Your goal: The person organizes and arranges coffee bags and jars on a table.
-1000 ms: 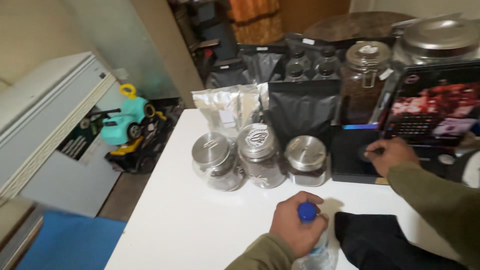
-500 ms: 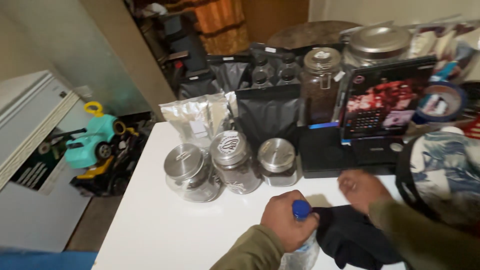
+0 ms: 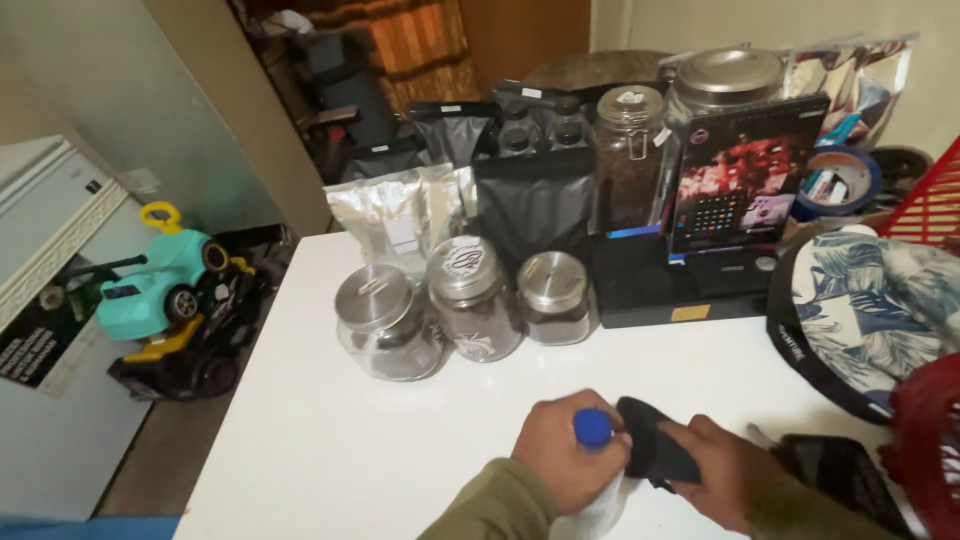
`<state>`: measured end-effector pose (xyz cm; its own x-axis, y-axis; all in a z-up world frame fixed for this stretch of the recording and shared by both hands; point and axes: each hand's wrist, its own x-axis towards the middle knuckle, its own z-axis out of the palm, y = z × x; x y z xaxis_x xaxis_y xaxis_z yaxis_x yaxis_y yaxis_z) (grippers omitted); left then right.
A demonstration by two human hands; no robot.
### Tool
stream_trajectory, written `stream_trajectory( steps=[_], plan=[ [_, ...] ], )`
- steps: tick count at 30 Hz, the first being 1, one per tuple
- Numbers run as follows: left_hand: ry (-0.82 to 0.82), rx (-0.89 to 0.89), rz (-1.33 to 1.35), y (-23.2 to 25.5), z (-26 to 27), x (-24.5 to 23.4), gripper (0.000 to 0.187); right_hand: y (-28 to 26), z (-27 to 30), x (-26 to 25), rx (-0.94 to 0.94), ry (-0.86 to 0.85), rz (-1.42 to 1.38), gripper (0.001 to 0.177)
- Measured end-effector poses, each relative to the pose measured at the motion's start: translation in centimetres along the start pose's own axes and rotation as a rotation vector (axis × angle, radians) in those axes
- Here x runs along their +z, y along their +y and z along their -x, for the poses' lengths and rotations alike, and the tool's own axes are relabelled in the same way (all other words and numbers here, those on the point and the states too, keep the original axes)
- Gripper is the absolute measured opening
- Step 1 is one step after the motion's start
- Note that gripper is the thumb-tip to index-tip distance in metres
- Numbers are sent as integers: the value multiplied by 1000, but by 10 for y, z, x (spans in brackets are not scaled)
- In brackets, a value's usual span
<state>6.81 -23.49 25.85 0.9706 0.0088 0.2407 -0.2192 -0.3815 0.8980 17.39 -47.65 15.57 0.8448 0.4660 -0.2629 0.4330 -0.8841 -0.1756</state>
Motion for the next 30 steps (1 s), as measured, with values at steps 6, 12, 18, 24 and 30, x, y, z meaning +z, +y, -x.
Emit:
stream_trajectory(
  steps=[6,12,18,24,30],
  plan=[
    [-6,28,-163,-2,75,-53,19,51,-64,9,204,478,-572,61],
    [182,-62,-139,-26,144,-119,18,51,-106,38,398,346,-173,76],
    [271,-168,-109,-39,188,-161,16,-108,-8,120,-289,564,-540,53],
    [174,-212,-120,-53,218,-184,16,-166,81,109,-770,94,-740,26],
    [126,-332,-39,-43,223,-194,17,-51,82,80,295,761,-584,52]
  ],
)
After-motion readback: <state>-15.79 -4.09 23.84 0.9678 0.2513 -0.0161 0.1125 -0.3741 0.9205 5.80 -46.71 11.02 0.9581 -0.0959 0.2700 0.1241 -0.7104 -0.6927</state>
